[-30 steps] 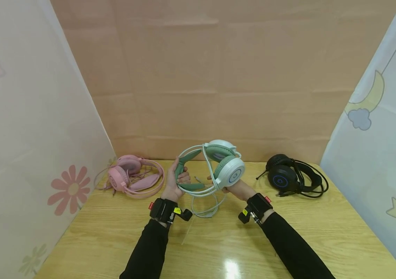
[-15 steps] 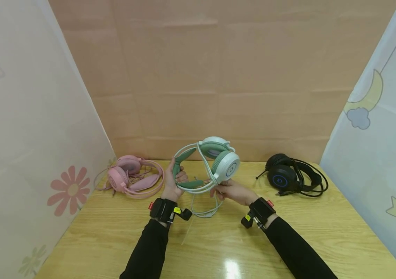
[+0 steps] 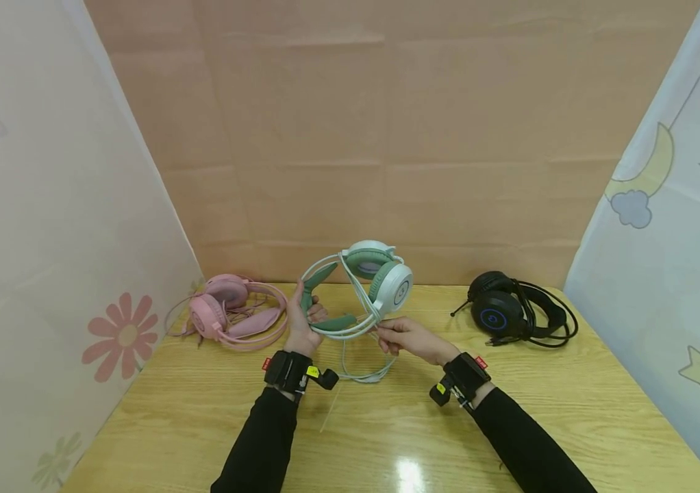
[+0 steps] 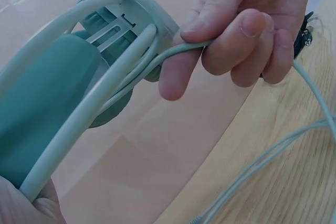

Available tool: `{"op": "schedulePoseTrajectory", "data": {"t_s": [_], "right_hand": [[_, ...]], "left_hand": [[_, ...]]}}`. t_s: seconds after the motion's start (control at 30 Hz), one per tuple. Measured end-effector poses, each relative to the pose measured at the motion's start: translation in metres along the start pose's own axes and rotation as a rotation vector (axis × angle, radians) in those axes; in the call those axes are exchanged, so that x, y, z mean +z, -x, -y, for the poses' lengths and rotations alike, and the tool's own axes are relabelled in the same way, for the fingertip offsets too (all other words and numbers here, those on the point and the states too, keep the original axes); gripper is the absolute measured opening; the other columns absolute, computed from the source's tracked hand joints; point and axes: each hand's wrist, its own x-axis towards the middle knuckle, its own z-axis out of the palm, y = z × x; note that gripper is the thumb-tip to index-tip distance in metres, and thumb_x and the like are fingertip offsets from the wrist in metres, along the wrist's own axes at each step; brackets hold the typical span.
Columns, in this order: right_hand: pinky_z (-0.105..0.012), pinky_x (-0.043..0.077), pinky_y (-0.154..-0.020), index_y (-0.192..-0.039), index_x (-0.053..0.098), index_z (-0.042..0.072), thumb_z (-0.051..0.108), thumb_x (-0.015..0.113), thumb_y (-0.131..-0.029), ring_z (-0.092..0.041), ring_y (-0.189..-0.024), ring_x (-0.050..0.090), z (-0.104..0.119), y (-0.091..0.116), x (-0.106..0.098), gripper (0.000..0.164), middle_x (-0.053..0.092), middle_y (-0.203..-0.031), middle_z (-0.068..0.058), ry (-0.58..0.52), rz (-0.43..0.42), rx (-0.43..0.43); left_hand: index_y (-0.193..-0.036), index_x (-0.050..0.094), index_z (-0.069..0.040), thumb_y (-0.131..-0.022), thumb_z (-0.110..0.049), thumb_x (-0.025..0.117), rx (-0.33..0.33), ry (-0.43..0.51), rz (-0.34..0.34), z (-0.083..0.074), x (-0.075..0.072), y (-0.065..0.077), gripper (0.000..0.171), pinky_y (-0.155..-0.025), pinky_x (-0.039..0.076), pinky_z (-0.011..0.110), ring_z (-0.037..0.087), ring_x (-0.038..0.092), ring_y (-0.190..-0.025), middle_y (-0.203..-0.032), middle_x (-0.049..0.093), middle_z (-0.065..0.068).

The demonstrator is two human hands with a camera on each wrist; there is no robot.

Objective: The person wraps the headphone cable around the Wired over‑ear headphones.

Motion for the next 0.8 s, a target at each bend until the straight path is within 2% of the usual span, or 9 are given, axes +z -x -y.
{"op": "schedulePoseTrajectory", "data": {"t_s": [0.1,0.2,0.3,0.4,0.53,0.67,0.8], "right_hand": [[-0.041,0.039,-0.063,-0.111,0.060,-0.003,0.028,0.040,-0.107,-0.013,-0.063,0.043,0.0023,-0.0004,0.0004,0.037,0.057,-0.080,-0.001,0.048,0.000,-0.012],[-0.040,0.039,-0.063,-0.120,0.061,0.001,0.029,0.041,-0.107,-0.019,-0.062,0.043,0.0047,0.0002,-0.0003,0.037,0.058,-0.078,-0.003,0.075,-0.008,0.001],[-0.039,0.035,-0.058,-0.129,0.060,0.005,0.033,0.041,-0.107,-0.023,-0.057,0.037,0.0066,0.0015,-0.0018,0.040,0.052,-0.070,-0.003,0.094,-0.012,0.025],[-0.033,0.028,-0.051,-0.130,0.060,0.005,0.034,0.041,-0.107,-0.019,-0.050,0.029,0.0069,0.0022,-0.0022,0.042,0.041,-0.061,0.001,0.139,-0.025,0.055],[-0.026,0.025,-0.049,-0.131,0.061,0.003,0.031,0.044,-0.106,-0.011,-0.049,0.025,0.0020,0.0008,0.0019,0.041,0.034,-0.058,0.004,0.226,-0.025,0.093],[-0.026,0.025,-0.050,-0.133,0.059,0.001,0.028,0.043,-0.107,-0.011,-0.050,0.024,0.0005,-0.0007,0.0055,0.041,0.030,-0.059,0.004,0.219,0.002,0.092],[-0.025,0.025,-0.049,-0.131,0.061,0.006,0.032,0.042,-0.106,-0.011,-0.048,0.021,0.0062,0.0020,0.0004,0.040,0.029,-0.058,0.005,0.175,-0.033,0.087]], "left_hand": [[-0.076,0.044,-0.014,-0.098,-0.053,0.052,0.019,-0.003,-0.021,0.0016,0.0004,0.0006,0.045,-0.038,0.031,0.018,0.004,0.031,-0.034,-0.045,0.031,-0.008],[-0.077,0.043,-0.014,-0.097,-0.053,0.052,0.033,0.014,-0.037,0.0019,0.0009,0.0016,0.044,-0.040,0.031,0.018,0.004,0.031,-0.036,-0.047,0.030,-0.008],[-0.079,0.042,-0.014,-0.097,-0.053,0.053,0.069,0.050,-0.059,0.0005,0.0007,0.0025,0.044,-0.041,0.030,0.019,0.005,0.029,-0.038,-0.050,0.029,-0.007],[-0.079,0.042,-0.014,-0.096,-0.052,0.055,0.099,0.077,-0.078,-0.0019,0.0000,0.0034,0.043,-0.041,0.030,0.018,0.005,0.029,-0.038,-0.050,0.030,-0.007],[-0.079,0.043,-0.013,-0.097,-0.051,0.053,0.087,0.071,-0.048,-0.0030,0.0003,0.0038,0.043,-0.040,0.031,0.018,0.005,0.029,-0.038,-0.050,0.031,-0.007],[-0.078,0.044,-0.013,-0.098,-0.052,0.050,0.072,0.053,-0.006,-0.0022,0.0007,0.0032,0.044,-0.040,0.031,0.019,0.004,0.030,-0.038,-0.049,0.031,-0.008],[-0.078,0.043,-0.014,-0.097,-0.051,0.053,0.094,0.071,-0.028,-0.0027,-0.0002,0.0031,0.043,-0.040,0.030,0.019,0.005,0.029,-0.037,-0.048,0.031,-0.008]]}}
